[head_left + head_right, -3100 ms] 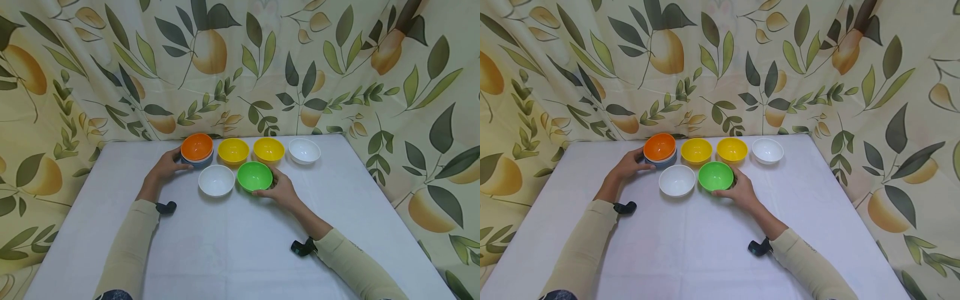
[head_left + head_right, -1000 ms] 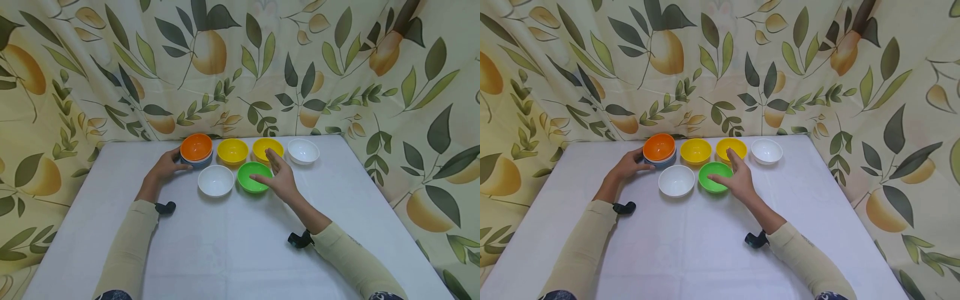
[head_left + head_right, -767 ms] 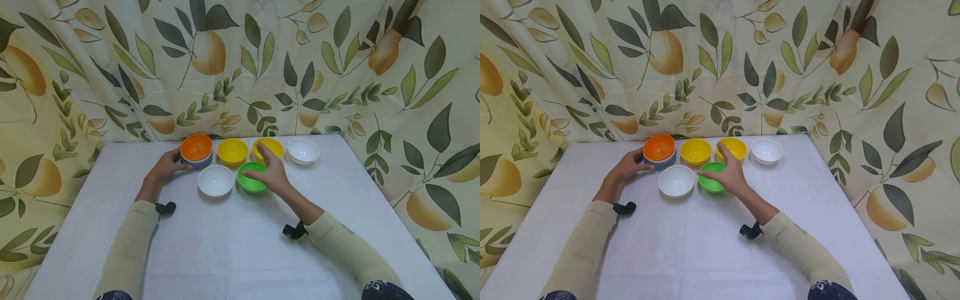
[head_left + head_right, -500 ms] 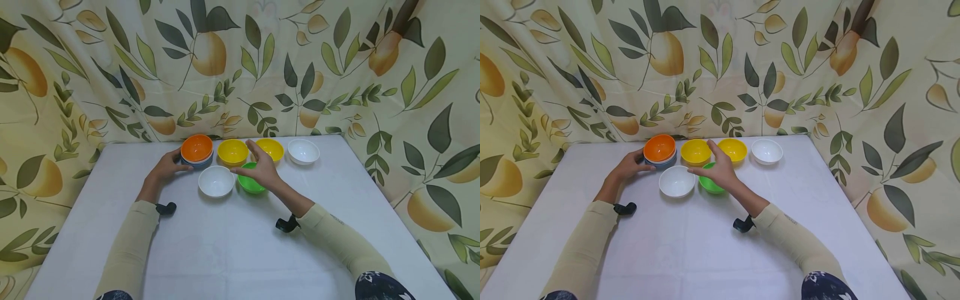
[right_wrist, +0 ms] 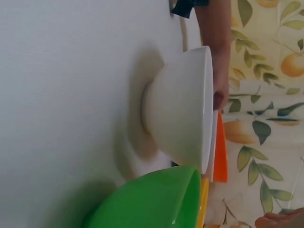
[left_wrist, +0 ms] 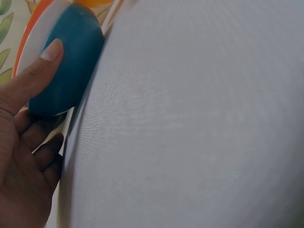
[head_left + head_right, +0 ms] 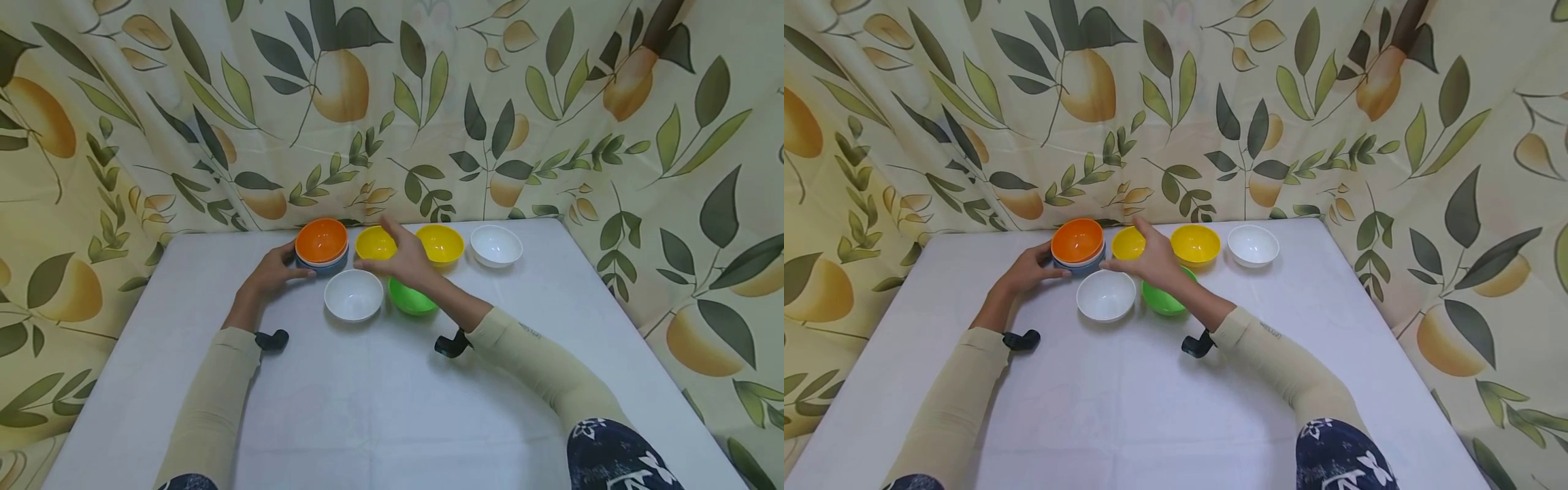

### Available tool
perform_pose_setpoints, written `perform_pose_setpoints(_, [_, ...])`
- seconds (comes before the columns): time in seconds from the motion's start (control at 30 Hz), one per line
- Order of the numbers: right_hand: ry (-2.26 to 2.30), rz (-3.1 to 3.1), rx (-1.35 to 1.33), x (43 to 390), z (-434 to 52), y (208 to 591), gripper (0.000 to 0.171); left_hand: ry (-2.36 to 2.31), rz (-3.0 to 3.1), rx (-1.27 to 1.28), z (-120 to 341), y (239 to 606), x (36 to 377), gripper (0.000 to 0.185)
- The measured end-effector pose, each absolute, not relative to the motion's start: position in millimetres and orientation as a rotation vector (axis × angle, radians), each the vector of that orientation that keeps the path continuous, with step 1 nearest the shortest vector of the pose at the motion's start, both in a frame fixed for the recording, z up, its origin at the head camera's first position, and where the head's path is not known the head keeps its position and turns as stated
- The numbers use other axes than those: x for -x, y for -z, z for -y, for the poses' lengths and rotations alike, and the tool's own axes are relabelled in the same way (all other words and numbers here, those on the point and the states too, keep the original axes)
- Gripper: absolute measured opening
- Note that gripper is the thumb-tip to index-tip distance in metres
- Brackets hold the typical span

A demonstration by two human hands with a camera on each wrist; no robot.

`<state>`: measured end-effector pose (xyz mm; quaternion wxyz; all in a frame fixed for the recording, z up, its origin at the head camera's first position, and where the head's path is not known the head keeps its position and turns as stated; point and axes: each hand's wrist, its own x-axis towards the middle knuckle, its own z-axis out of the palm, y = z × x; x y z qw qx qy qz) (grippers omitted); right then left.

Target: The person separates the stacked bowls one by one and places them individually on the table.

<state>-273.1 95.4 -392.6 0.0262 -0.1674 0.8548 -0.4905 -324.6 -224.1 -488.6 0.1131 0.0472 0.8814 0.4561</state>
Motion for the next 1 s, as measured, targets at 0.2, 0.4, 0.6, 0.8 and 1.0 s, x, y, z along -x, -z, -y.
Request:
perform_pose_setpoints(0.2, [1.459,-2.649,0.53,285.7,-81.6,387.9,0.108,-1.356,-2.573,-0.14,224.0,490.1,325.3,0.11])
perform_pose_setpoints(0.4, [1.404,-2.669,0.555,297.0,-68.7,388.2,0.109,-1.379,-2.554,-0.123,224.8,489.6,325.1,0.111])
perform_pose_setpoints(0.6, [1.392,-2.684,0.574,306.7,-56.8,388.2,0.108,-1.391,-2.543,-0.113,224.6,488.3,325.5,0.111])
perform_pose_setpoints(0.8, [1.378,-2.646,0.566,317.5,-46.4,393.7,0.109,-1.397,-2.537,-0.113,224.6,489.1,324.4,0.109])
perform_pose_setpoints(1.0, [1.272,-2.689,0.558,326.4,-36.9,395.4,0.109,-1.419,-2.52,-0.109,224.7,488.4,324.4,0.11])
